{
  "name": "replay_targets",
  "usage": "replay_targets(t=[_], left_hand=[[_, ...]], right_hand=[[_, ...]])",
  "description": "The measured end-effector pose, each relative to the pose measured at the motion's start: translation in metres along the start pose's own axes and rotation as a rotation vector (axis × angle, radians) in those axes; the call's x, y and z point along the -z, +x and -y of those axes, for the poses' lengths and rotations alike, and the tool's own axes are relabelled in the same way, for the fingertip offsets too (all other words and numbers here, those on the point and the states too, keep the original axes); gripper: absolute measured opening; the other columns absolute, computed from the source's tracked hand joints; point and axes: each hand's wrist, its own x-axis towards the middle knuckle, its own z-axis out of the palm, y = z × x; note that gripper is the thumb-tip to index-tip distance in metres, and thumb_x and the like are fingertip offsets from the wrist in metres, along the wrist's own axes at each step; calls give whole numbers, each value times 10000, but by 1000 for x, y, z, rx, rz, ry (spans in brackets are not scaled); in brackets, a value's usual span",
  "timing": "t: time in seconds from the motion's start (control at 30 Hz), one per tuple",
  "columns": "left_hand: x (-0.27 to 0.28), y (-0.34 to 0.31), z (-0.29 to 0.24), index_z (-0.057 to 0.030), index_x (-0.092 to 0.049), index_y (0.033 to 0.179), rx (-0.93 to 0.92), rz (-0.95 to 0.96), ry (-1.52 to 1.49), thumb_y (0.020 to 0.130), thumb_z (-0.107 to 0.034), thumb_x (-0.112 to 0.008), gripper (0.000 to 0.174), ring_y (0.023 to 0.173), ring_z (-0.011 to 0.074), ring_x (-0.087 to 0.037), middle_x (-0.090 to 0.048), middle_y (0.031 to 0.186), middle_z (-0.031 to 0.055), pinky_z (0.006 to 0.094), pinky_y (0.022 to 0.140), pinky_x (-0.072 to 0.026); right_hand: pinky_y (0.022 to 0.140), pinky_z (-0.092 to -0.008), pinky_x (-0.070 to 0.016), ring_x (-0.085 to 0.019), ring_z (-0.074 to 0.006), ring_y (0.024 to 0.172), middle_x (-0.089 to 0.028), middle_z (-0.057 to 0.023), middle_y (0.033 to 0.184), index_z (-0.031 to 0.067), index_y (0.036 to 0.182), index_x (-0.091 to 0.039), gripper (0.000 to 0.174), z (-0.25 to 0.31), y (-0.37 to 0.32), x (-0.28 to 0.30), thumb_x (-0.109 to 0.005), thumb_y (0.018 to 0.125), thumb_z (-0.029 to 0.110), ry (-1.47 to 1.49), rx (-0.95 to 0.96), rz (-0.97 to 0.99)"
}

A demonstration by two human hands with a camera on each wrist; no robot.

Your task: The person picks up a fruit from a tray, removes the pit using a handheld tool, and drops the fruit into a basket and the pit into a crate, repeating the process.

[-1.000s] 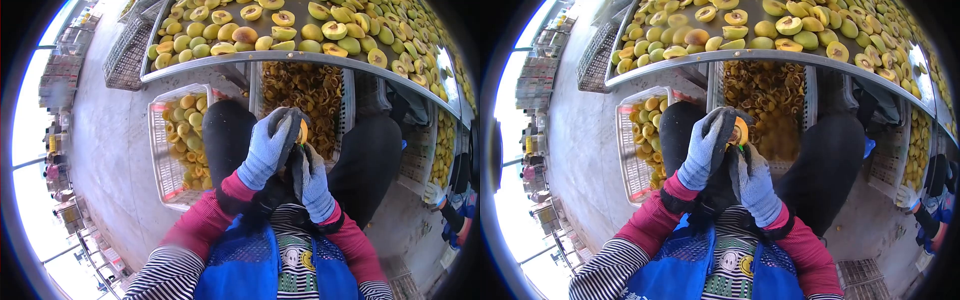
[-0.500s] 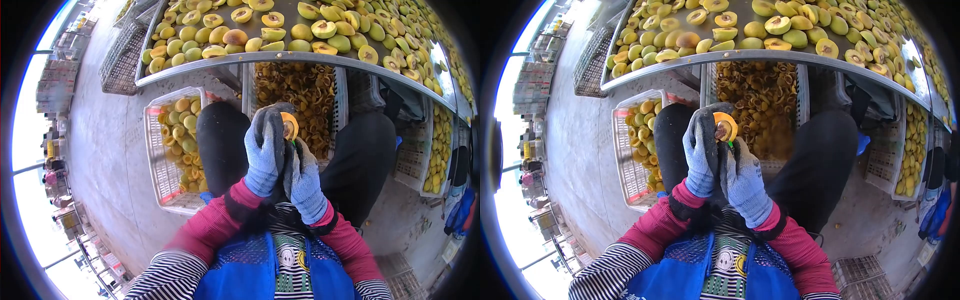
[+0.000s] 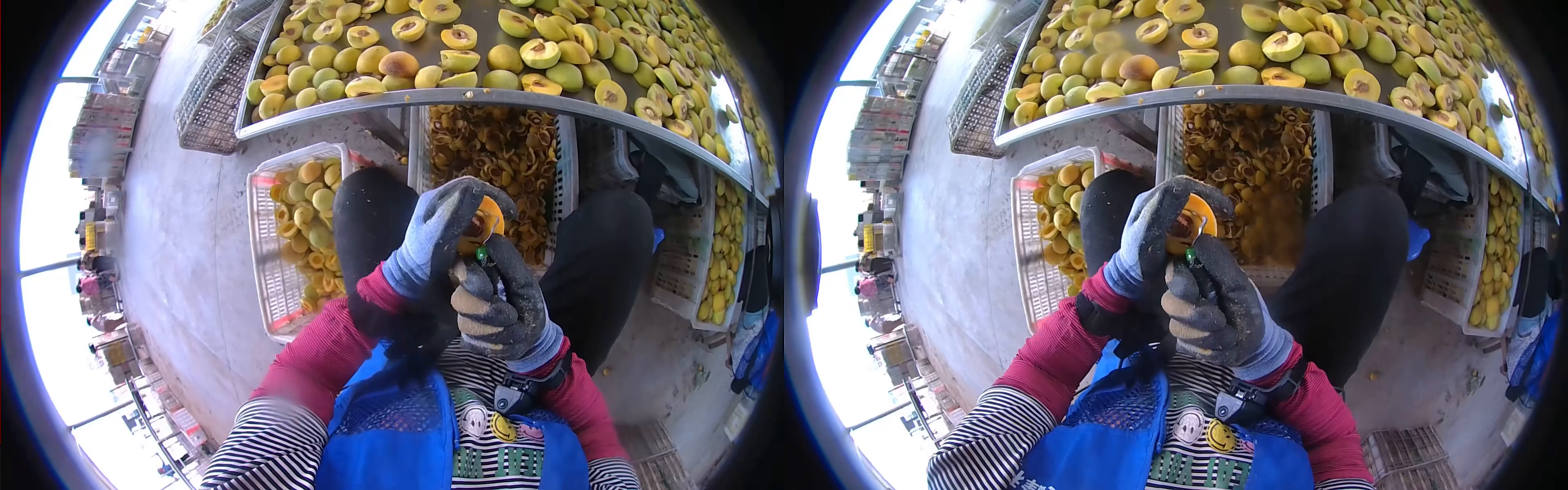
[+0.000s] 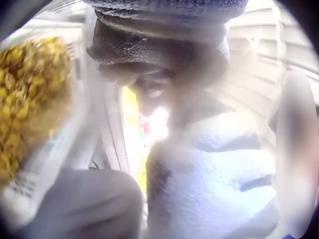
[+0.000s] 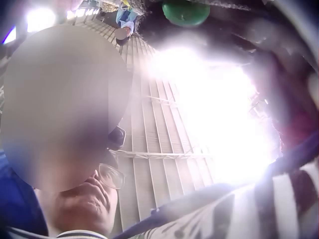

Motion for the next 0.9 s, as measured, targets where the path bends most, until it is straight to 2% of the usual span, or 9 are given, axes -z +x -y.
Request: replay_targets(t=[0.1,0.2,0.27,0.33,0.37,0.4,0.57,0.73,0.9], left_hand=[[0,-8,-13,-13,-621,944,1087,-144,-558,898,-235,-512,252,699,179,-594,-616,801,72,272,657,-481],[17,-10,1,-13,-624,937,662,139,-211,903,-235,-491,261,682,183,-596,-625,801,62,267,637,-478],[18,-5,-10,-1,-615,956,793,184,-262,924,-271,-471,308,745,157,-606,-629,831,48,276,689,-482],[2,-5,-31,-3,-605,965,849,-212,-599,928,-315,-458,348,795,188,-619,-637,850,82,294,741,-482],[-10,-16,-20,-8,-601,962,1203,-454,-1073,940,-386,-424,418,819,175,-607,-633,869,92,293,760,-475],[-19,-11,-25,-5,-598,965,1270,-782,-864,951,-412,-387,459,801,161,-595,-631,886,92,279,742,-476],[50,-40,-24,13,-562,1078,799,-761,-275,959,-258,-404,336,894,175,-606,-633,939,99,307,800,-499],[148,-83,41,-24,-572,1117,1173,-198,770,814,-237,-663,382,843,225,-611,-613,1004,141,318,729,-485],[86,67,66,-124,-605,1074,846,-3,900,800,-332,-628,344,903,312,-607,-608,1041,110,404,738,-475]], right_hand=[[298,-191,-326,-366,-61,365,-403,-7,516,54,931,-532,480,-1,4,6,-339,952,493,92,-31,-11],[291,-190,-320,-371,-60,364,-409,-7,515,54,920,-509,472,-4,9,11,-343,950,495,63,-75,-97],[283,-187,-317,-380,-56,362,-414,-6,514,58,898,-477,463,-5,15,12,-347,948,500,286,-154,140],[285,-187,-320,-388,-57,365,-412,-2,513,60,884,-463,461,-7,16,12,-347,947,502,172,-96,191],[286,-186,-324,-396,-57,368,-410,1,513,62,870,-449,460,-8,16,12,-347,946,504,57,-37,239],[315,-199,-307,-324,-64,359,-390,2,538,60,907,-490,481,0,18,9,-310,958,503,36,-3,380],[345,-199,-300,-336,-66,429,-361,19,575,55,969,-553,492,11,14,42,-315,964,485,214,60,131],[323,-194,-239,-285,-64,392,-353,23,557,75,951,-603,499,16,12,30,-325,962,489,-33,42,-80],[324,-203,-268,-352,-76,379,-432,24,562,84,899,-528,508,24,20,30,-411,899,579,-276,26,-409]])
